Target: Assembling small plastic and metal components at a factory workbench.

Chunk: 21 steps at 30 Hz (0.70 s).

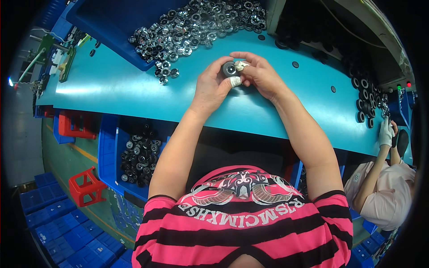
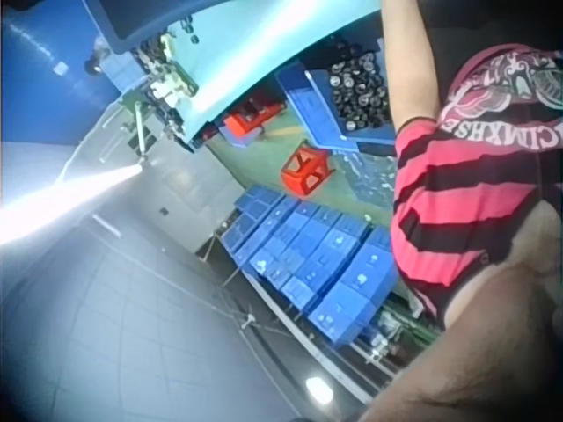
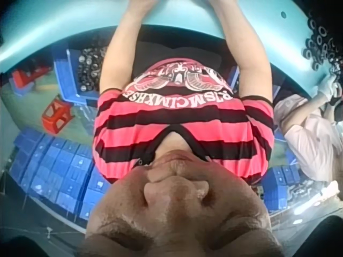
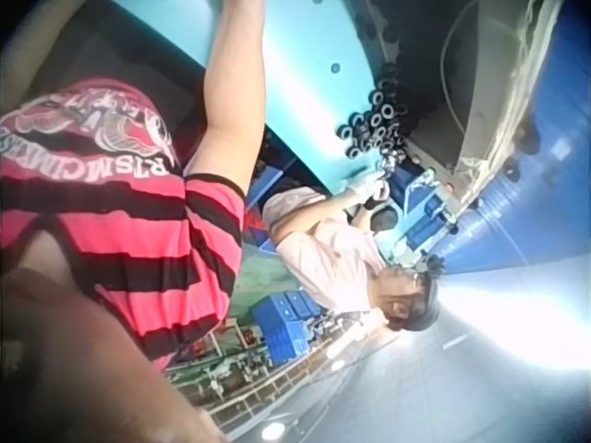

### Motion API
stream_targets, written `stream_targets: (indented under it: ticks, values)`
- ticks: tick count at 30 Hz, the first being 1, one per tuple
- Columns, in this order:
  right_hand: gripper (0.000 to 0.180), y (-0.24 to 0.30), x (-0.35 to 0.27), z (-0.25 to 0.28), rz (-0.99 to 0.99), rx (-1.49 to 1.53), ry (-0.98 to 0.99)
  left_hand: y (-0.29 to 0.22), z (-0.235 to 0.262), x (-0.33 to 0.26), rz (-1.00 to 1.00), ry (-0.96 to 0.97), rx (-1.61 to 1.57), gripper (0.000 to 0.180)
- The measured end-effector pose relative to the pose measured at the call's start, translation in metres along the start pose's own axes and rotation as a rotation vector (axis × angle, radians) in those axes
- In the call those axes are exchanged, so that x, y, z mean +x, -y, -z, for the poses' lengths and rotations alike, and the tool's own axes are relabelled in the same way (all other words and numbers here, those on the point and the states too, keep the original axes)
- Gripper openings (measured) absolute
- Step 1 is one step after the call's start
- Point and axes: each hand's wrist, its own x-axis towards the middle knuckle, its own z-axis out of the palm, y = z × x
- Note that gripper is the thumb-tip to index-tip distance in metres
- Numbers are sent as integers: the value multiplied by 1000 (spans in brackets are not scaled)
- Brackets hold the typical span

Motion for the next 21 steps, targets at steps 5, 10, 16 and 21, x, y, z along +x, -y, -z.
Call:
stream_targets:
  ticks: [5, 10, 16, 21]
  values:
    - [46, 2, -2, -2, 12, -11, 15, 0, 2, -2, 2, -7, 38, 50]
    - [36, 4, -4, 0, 28, 34, 9, -14, -5, -4, -82, -7, -29, 45]
    - [27, 3, -10, -11, 175, -422, -70, -11, 0, -8, -374, -284, 355, 42]
    - [30, 44, -19, 25, 292, -1001, -81, -11, 57, -69, -295, -511, 410, 42]
